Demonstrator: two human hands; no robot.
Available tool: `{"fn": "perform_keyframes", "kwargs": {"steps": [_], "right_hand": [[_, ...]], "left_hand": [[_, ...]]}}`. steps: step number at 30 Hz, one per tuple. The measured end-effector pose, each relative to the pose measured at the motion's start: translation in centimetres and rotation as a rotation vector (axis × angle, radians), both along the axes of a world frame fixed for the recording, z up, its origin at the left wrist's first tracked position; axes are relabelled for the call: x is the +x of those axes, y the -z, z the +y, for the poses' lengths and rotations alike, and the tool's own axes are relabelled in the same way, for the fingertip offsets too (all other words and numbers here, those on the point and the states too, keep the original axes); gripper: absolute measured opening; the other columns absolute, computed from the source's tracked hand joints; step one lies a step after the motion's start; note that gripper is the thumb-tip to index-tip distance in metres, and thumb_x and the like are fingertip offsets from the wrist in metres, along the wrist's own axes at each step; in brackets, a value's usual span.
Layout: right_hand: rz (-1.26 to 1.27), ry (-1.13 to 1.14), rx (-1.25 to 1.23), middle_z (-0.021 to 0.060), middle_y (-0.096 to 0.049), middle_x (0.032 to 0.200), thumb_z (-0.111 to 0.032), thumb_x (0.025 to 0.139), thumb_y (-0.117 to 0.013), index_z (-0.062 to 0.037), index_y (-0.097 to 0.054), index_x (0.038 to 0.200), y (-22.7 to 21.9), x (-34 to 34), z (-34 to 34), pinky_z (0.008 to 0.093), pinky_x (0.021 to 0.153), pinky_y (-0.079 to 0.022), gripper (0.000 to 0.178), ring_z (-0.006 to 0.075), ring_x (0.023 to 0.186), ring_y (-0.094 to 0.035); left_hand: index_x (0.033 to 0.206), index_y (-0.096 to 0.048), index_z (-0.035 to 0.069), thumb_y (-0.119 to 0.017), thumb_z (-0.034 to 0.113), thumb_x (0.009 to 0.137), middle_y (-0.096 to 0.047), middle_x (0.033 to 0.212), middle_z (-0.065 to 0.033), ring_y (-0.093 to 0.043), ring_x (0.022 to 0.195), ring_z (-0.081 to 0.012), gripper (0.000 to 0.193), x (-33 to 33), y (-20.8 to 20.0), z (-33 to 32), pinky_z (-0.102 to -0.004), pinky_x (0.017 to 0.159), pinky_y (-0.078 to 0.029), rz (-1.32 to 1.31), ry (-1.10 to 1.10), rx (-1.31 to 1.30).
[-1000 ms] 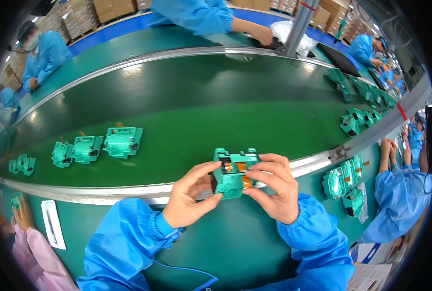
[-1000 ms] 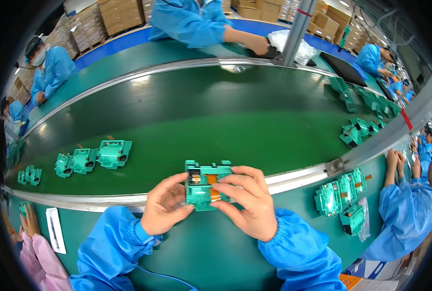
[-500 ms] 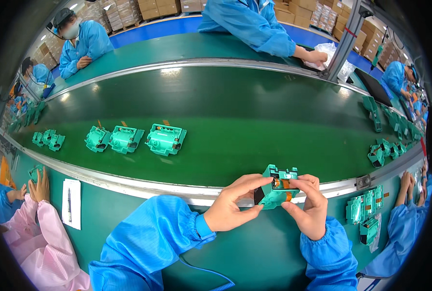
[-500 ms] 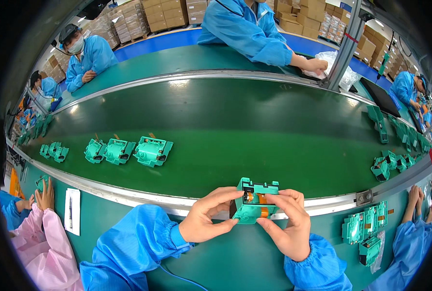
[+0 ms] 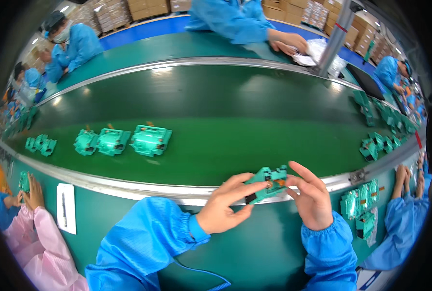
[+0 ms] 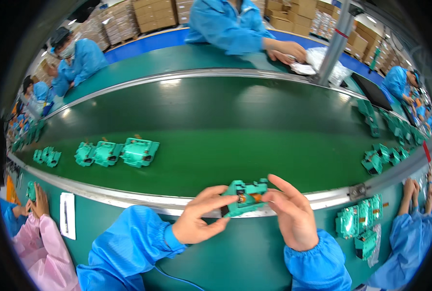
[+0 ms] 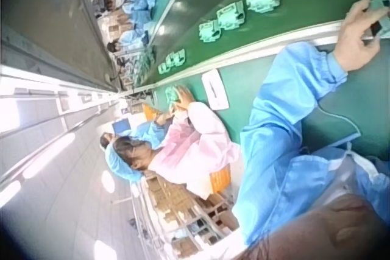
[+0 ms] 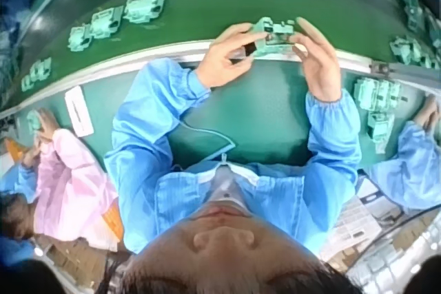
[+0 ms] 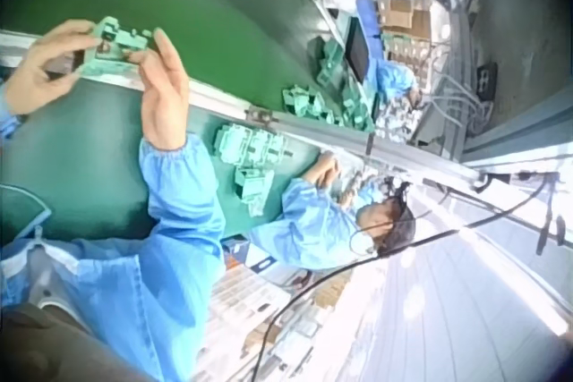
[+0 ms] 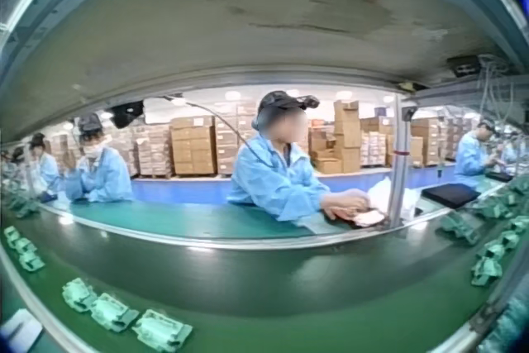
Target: The person assembles small electronic components, flexible flat cables, and circuit boards into green plastic housings by hand.
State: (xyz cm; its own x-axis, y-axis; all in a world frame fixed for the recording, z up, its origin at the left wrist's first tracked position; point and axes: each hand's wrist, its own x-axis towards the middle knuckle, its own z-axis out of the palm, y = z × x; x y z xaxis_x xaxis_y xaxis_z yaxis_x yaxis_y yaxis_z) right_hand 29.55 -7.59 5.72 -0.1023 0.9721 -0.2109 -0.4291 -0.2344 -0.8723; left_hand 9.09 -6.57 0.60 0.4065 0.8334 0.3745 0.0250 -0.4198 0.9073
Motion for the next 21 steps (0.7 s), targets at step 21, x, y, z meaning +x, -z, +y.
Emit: {"fn": "perform_keyframes", "kwargs": {"steps": [21], "right_hand": [[-0.069,-0.002,0.085,0.0024,-0.057,0.085,-0.007,0.081,-0.056,-0.0006,-0.040,0.125,1.2,3.0,1.2,0.0247,0.079,-0.037,0.047,0.0096,0.084,-0.051]], "left_hand": [[0.110,-0.055,0.003,-0.059,-0.007,0.064,-0.046,0.116,-0.0202,-0.054,0.094,-0.0239,0.047,2.5,0.1,0.9,-0.0333,0.080,-0.044,0.268,-0.111,0.376]]}}
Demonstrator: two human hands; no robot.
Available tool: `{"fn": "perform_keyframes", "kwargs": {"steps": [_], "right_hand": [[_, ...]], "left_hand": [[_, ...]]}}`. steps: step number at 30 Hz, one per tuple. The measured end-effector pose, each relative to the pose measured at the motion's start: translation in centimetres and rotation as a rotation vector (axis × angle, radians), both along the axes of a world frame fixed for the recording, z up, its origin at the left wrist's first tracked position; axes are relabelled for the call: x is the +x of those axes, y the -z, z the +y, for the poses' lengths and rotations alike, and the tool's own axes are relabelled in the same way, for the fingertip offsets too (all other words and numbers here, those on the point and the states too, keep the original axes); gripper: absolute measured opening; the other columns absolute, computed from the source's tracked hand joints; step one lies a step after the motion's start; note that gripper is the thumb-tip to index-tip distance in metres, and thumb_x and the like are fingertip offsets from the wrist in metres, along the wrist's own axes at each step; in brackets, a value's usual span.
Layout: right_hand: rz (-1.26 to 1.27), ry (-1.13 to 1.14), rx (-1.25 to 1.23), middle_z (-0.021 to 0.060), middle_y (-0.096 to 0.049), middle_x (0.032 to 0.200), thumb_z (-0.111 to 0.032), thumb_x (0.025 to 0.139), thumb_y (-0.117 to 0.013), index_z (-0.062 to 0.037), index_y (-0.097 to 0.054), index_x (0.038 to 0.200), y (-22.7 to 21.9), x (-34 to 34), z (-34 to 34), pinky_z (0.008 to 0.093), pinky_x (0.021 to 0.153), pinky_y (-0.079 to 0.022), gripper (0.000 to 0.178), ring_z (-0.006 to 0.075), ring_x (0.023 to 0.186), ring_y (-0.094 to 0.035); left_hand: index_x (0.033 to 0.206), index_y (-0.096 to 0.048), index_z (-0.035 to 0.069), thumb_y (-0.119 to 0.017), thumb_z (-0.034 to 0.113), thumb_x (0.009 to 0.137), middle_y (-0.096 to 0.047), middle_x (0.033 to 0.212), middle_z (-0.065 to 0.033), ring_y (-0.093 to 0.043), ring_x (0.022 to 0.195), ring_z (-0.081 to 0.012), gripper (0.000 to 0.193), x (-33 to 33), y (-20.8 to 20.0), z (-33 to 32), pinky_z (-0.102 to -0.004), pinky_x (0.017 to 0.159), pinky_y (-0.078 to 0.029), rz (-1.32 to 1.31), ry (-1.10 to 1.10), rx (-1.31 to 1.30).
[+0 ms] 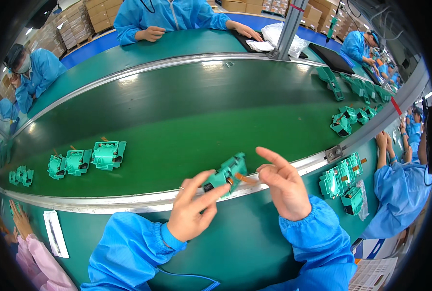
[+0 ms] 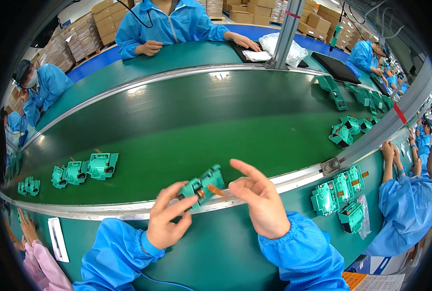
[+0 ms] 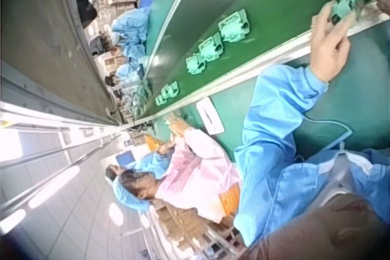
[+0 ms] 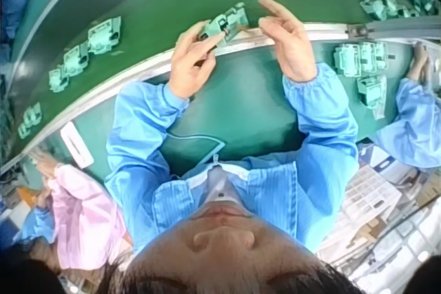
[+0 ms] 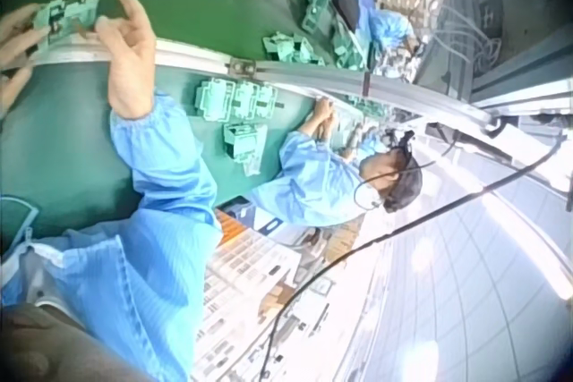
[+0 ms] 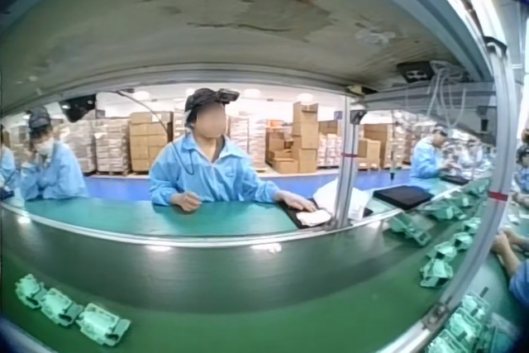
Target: The person assembles small electronic components, flexible flat cables, and circuit boards into green plastic housings by hand.
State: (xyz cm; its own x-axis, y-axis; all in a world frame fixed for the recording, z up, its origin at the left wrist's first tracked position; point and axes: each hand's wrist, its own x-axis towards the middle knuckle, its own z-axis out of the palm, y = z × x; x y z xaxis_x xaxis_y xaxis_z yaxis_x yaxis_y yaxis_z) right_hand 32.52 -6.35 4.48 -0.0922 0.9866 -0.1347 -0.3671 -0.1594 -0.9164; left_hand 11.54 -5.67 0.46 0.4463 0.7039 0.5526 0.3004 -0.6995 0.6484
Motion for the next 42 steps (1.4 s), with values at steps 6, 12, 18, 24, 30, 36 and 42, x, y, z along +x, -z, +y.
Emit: {"fn": "perform_keyframes", "kwargs": {"steps": [6,12,18,24,30,36,42], "right_hand": [[-0.079,0.112,0.091,0.0082,-0.051,0.104,-0.008,0.078,-0.060,-0.0006,-0.038,0.125,0.7,0.2,0.4,0.0333,0.087,-0.036,0.052,0.0166,0.102,-0.044],[-0.607,-0.177,0.709,0.0181,-0.033,0.127,-0.024,0.057,-0.080,0.0001,-0.032,0.128,1.5,-0.5,0.5,0.0392,0.096,-0.031,0.089,0.0309,0.121,-0.031],[-1.042,0.025,0.939,0.0169,-0.039,0.123,-0.016,0.055,-0.078,-0.0005,-0.037,0.124,1.4,-2.2,-0.5,0.0408,0.086,-0.039,0.082,0.0344,0.106,-0.039],[-1.061,0.040,1.031,0.0172,-0.037,0.126,-0.015,0.053,-0.078,-0.0022,-0.038,0.123,1.3,-2.7,-0.8,0.0411,0.084,-0.039,0.081,0.0350,0.102,-0.041],[-0.989,0.062,1.080,0.0228,-0.034,0.126,-0.028,0.055,-0.080,-0.0027,-0.037,0.123,1.6,-2.6,-1.1,0.0423,0.088,-0.036,0.084,0.0371,0.110,-0.040],[-0.869,0.127,0.958,0.0214,-0.038,0.121,-0.035,0.055,-0.080,-0.0019,-0.039,0.121,2.2,-1.9,-1.2,0.0425,0.087,-0.036,0.085,0.0352,0.108,-0.042],[-0.881,0.100,0.948,0.0208,-0.041,0.118,-0.026,0.057,-0.080,-0.0009,-0.041,0.118,1.9,-2.6,-1.2,0.0411,0.086,-0.038,0.077,0.0341,0.104,-0.044]], "left_hand": [[0.123,-0.043,0.003,-0.055,-0.010,0.072,-0.045,0.119,-0.0168,-0.052,0.099,-0.0209,0.054,0.0,0.8,0.6,-0.0317,0.085,-0.043,-0.690,0.136,-0.745],[0.135,-0.016,0.006,-0.042,0.003,0.086,-0.038,0.127,-0.0164,-0.047,0.109,-0.0265,0.056,-0.4,-0.9,1.0,-0.0378,0.091,-0.042,-0.950,0.409,-1.316],[0.134,-0.014,-0.001,-0.058,0.017,0.082,-0.028,0.133,-0.0136,-0.037,0.118,-0.0238,0.071,0.0,0.3,0.6,-0.0360,0.096,-0.033,-0.752,0.528,-1.229],[0.134,-0.015,-0.003,-0.063,0.018,0.078,-0.032,0.131,-0.0131,-0.037,0.117,-0.0215,0.077,0.0,-0.2,0.4,-0.0337,0.096,-0.032,-0.735,0.518,-1.264],[0.129,-0.030,-0.001,-0.053,0.020,0.078,-0.044,0.123,-0.0145,-0.046,0.110,-0.0265,0.059,-0.8,0.2,0.2,-0.0366,0.094,-0.036,-0.896,0.462,-1.425],[0.127,-0.033,-0.001,-0.055,0.039,0.068,-0.043,0.121,-0.0234,-0.050,0.096,-0.0455,0.075,-1.6,0.2,0.6,-0.0461,0.080,-0.045,-1.282,0.680,-1.680],[0.126,-0.038,0.005,-0.054,0.034,0.073,-0.045,0.121,-0.0187,-0.045,0.109,-0.0323,0.062,-2.5,0.7,0.6,-0.0451,0.091,-0.037,-1.418,0.726,-1.529]]}}
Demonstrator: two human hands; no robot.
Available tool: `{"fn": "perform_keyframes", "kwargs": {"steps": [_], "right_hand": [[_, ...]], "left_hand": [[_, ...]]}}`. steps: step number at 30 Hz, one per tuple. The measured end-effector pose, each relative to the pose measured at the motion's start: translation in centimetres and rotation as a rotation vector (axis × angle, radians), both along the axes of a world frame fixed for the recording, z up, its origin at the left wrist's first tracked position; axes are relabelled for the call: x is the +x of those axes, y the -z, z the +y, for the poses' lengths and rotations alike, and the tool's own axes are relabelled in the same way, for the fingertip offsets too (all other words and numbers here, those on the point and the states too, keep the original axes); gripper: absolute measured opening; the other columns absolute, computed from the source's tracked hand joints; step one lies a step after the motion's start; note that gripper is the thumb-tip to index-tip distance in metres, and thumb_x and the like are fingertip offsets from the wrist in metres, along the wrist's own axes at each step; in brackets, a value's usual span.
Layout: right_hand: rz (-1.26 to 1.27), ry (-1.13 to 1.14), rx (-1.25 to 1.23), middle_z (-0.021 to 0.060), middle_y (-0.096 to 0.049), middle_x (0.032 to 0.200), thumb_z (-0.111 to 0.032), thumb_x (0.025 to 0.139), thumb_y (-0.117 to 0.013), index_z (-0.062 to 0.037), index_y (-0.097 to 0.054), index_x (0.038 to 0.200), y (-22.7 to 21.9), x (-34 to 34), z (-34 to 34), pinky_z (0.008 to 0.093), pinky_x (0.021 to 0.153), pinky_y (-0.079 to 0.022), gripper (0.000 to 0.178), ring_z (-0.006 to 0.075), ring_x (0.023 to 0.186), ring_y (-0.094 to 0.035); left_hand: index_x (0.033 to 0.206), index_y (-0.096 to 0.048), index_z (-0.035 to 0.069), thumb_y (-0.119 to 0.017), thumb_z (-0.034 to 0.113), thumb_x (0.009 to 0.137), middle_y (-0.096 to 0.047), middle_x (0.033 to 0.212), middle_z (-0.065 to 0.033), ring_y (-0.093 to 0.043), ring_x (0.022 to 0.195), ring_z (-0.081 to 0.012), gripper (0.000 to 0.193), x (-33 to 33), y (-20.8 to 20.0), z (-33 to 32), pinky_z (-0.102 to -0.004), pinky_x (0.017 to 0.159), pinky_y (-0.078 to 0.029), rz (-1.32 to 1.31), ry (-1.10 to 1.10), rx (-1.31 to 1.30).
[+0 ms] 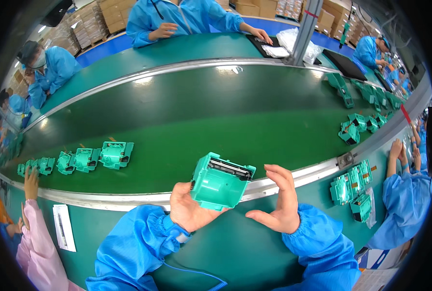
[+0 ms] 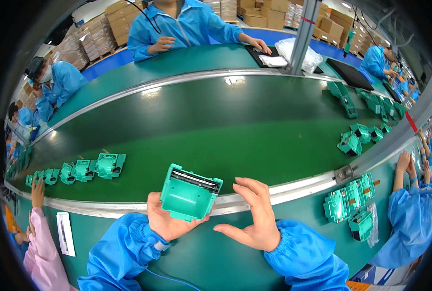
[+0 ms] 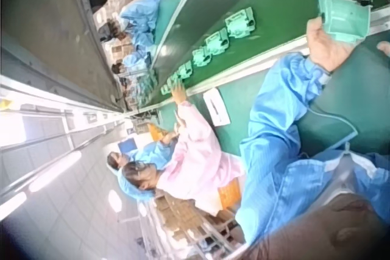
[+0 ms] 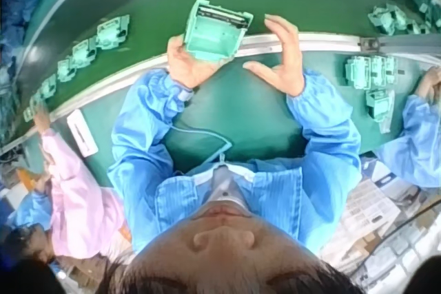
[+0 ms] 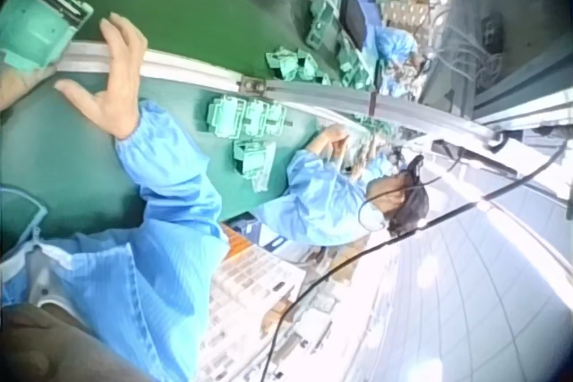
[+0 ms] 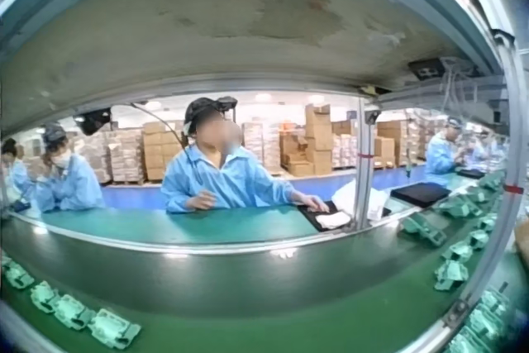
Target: The person assembles small electronic components, flexible flat cables, and circuit boards into green plastic housings by hand.
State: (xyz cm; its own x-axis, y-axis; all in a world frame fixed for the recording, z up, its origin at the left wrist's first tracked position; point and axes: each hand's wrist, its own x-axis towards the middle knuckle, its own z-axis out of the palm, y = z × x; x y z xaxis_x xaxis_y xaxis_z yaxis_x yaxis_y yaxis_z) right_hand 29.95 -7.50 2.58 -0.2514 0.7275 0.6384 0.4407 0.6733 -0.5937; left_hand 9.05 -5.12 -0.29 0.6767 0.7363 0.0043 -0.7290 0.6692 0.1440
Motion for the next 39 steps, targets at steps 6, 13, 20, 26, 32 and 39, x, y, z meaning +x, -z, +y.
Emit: {"fn": "perform_keyframes", "kwargs": {"steps": [6,13,20,26,32,39], "right_hand": [[-0.176,0.142,-0.084,0.0220,-0.041,0.118,-0.016,0.057,-0.078,0.0016,-0.042,0.116,-3.8,-0.9,-3.8,0.0404,0.088,-0.036,0.071,0.0352,0.104,-0.043],[-0.561,0.305,-0.117,0.0192,-0.037,0.121,0.000,0.054,-0.067,-0.0006,-0.042,0.116,-10.9,1.2,-2.6,0.0386,0.095,-0.031,0.068,0.0361,0.112,-0.038],[-0.880,0.761,-0.500,0.0273,-0.026,0.131,-0.016,0.043,-0.082,-0.0024,-0.024,0.131,-10.9,15.6,4.6,0.0415,0.098,-0.031,0.106,0.0413,0.119,-0.031],[-0.967,0.776,-0.699,0.0261,-0.033,0.127,-0.030,0.041,-0.084,-0.0021,-0.018,0.133,-8.9,17.2,15.0,0.0431,0.095,-0.034,0.116,0.0408,0.117,-0.034],[-0.994,0.934,-1.002,0.0224,-0.036,0.127,-0.025,0.046,-0.083,-0.0029,-0.012,0.135,-5.2,25.1,12.4,0.0417,0.091,-0.038,0.115,0.0376,0.114,-0.039],[-0.945,1.093,-0.959,0.0218,-0.048,0.116,-0.012,0.056,-0.072,-0.0077,-0.014,0.135,-3.7,27.5,12.3,0.0426,0.085,-0.043,0.098,0.0351,0.106,-0.049]], "left_hand": [[0.122,-0.043,0.006,-0.067,0.020,0.066,-0.049,0.113,-0.0115,-0.045,0.104,-0.0262,0.062,-1.4,-4.4,-0.1,-0.0375,0.092,-0.032,0.946,-0.440,0.441],[0.114,-0.051,0.008,-0.068,0.023,0.056,-0.043,0.099,-0.0149,-0.039,0.093,-0.0302,0.062,-6.9,-4.2,0.3,-0.0411,0.085,-0.032,2.025,-1.064,0.825],[0.109,-0.053,0.011,-0.067,0.027,0.050,-0.042,0.103,-0.0188,-0.038,0.094,-0.0357,0.062,-8.8,-6.8,-1.3,-0.0449,0.084,-0.033,2.292,-1.150,0.826],[0.124,-0.038,0.009,-0.076,0.017,0.055,-0.033,0.119,-0.0176,-0.032,0.107,-0.0351,0.079,-8.8,-6.8,0.5,-0.0442,0.089,-0.029,2.418,-1.292,0.704],[0.120,-0.038,0.001,-0.062,0.003,0.064,-0.036,0.117,-0.0178,-0.034,0.108,-0.0334,0.061,-1.7,-3.6,2.0,-0.0421,0.091,-0.028,1.963,-1.421,1.167],[0.106,-0.045,0.000,-0.058,-0.001,0.062,-0.044,0.103,-0.0172,-0.040,0.095,-0.0321,0.046,2.2,-4.4,0.1,-0.0408,0.086,-0.031,1.686,-1.060,1.502]]}}
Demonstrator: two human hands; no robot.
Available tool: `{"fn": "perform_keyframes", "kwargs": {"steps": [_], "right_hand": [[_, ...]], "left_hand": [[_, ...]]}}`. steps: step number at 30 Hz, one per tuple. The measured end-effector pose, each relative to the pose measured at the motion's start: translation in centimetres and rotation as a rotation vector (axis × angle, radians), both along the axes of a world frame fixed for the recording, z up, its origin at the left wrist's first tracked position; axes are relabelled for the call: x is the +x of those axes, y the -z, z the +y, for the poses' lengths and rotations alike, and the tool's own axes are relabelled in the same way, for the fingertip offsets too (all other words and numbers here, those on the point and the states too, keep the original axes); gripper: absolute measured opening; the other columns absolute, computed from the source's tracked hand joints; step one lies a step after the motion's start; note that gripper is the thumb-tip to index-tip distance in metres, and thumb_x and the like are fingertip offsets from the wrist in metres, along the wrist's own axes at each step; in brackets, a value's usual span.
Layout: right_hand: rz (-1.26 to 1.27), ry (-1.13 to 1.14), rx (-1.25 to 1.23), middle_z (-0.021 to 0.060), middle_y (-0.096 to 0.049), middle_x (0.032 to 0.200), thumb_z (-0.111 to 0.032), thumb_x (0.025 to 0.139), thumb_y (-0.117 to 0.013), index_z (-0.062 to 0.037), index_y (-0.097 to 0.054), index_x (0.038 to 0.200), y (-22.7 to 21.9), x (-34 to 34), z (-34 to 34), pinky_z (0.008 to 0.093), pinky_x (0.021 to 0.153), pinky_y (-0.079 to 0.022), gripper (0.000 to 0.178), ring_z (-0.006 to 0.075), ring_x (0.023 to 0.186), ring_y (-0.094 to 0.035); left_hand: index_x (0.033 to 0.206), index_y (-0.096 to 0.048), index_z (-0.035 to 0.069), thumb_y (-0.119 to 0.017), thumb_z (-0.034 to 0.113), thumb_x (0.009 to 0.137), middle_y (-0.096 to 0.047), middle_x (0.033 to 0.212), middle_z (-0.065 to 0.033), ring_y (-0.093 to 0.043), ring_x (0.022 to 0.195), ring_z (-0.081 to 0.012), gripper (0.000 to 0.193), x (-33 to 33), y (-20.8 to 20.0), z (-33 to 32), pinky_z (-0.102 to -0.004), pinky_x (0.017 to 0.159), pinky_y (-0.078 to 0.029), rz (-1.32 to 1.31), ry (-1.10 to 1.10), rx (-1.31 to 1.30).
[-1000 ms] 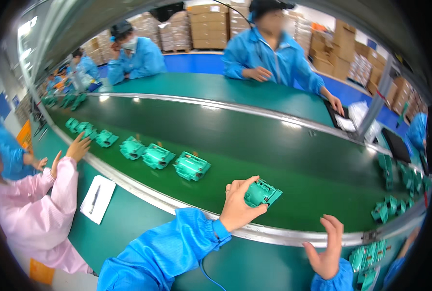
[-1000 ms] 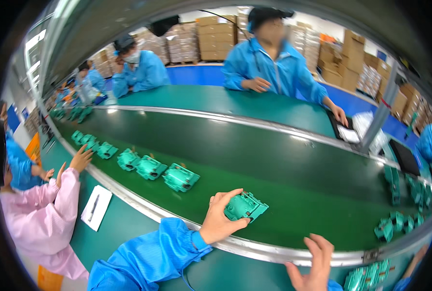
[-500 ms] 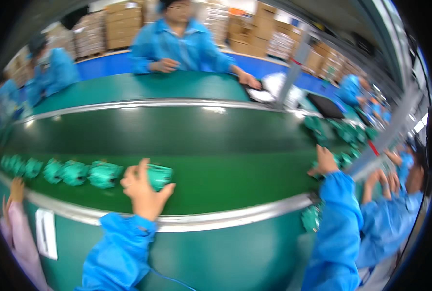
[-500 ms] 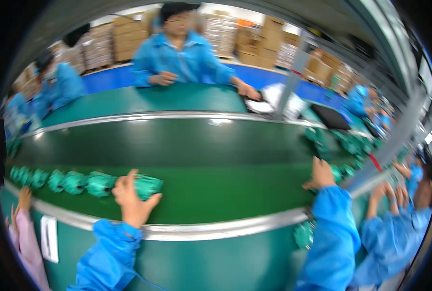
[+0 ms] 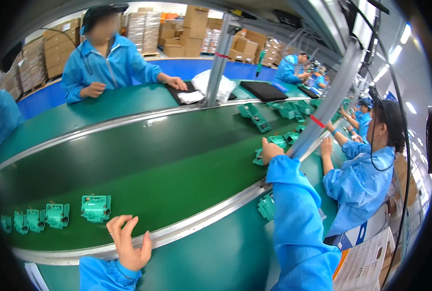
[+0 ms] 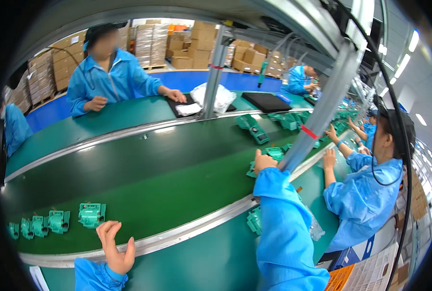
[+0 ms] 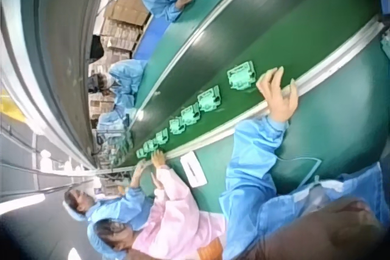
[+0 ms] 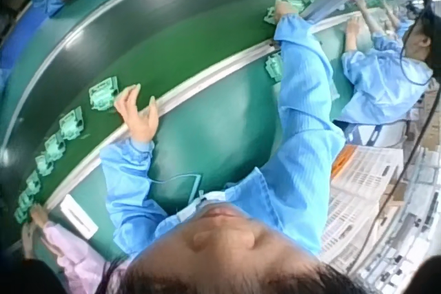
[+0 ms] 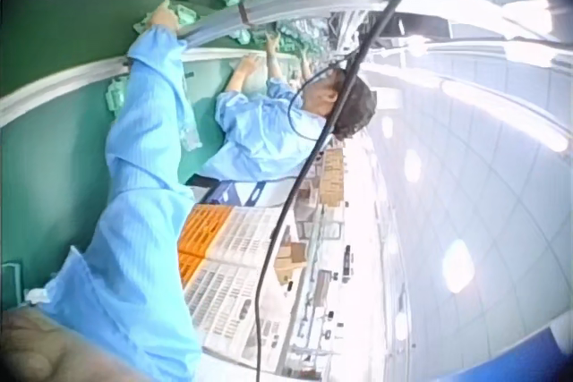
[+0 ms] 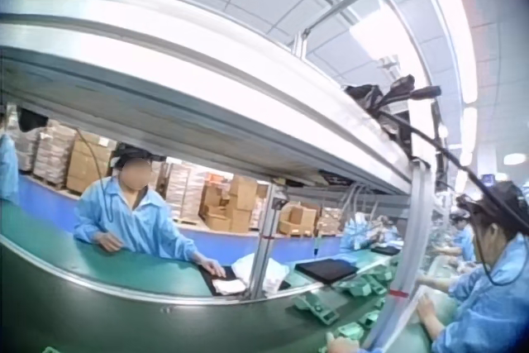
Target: The person assembles small electronic components, flexible flat cables, and circuit boards into green plastic housings by hand.
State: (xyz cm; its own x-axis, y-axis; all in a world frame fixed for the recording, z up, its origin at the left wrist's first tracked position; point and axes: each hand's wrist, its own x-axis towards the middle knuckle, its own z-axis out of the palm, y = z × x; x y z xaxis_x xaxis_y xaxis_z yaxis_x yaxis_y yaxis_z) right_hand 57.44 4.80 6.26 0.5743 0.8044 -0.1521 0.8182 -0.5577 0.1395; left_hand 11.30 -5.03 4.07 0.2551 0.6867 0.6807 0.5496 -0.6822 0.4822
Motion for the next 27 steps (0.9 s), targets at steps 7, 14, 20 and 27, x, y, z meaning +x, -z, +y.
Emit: {"fn": "perform_keyframes", "kwargs": {"steps": [7,14,20,27], "right_hand": [[0.052,0.023,-0.050,0.0173,-0.040,0.125,-0.014,0.062,-0.068,-0.0209,-0.016,0.137,-1.1,0.0,-0.8,0.0459,0.087,-0.041,0.091,0.0309,0.115,-0.040],[0.117,-0.496,0.122,0.0241,-0.050,0.099,-0.022,0.052,-0.070,-0.0118,-0.019,0.135,-5.7,-8.6,-0.9,0.0396,0.072,-0.046,0.097,0.0371,0.082,-0.055],[0.760,-0.927,0.576,0.0240,-0.045,0.100,-0.020,0.058,-0.070,-0.0073,-0.025,0.132,-5.4,-24.7,-8.1,0.0391,0.080,-0.042,0.087,0.0392,0.093,-0.048],[1.038,-0.923,0.624,0.0222,-0.040,0.111,-0.029,0.058,-0.078,-0.0034,-0.026,0.131,-0.9,-30.4,-12.0,0.0398,0.083,-0.041,0.093,0.0358,0.099,-0.046]], "left_hand": [[0.100,-0.050,0.000,-0.059,0.001,0.062,-0.046,0.097,-0.0157,-0.042,0.090,-0.0321,0.039,1.0,-0.6,-0.5,-0.0408,0.079,-0.035,-0.033,0.043,-0.048],[0.104,-0.049,-0.001,-0.059,0.000,0.062,-0.049,0.098,-0.0172,-0.046,0.090,-0.0323,0.042,0.2,-0.4,-0.4,-0.0386,0.081,-0.037,-0.039,0.103,-0.089],[0.114,-0.045,0.001,-0.055,0.007,0.081,-0.050,0.114,-0.0118,-0.046,0.106,-0.0213,0.035,-0.7,1.1,-0.6,-0.0372,0.090,-0.037,-0.605,0.628,-0.907],[0.123,-0.036,0.003,-0.043,0.012,0.090,-0.047,0.120,-0.0103,-0.045,0.111,-0.0201,0.035,-2.6,2.8,-1.3,-0.0373,0.093,-0.037,-1.205,0.832,-1.200]]}}
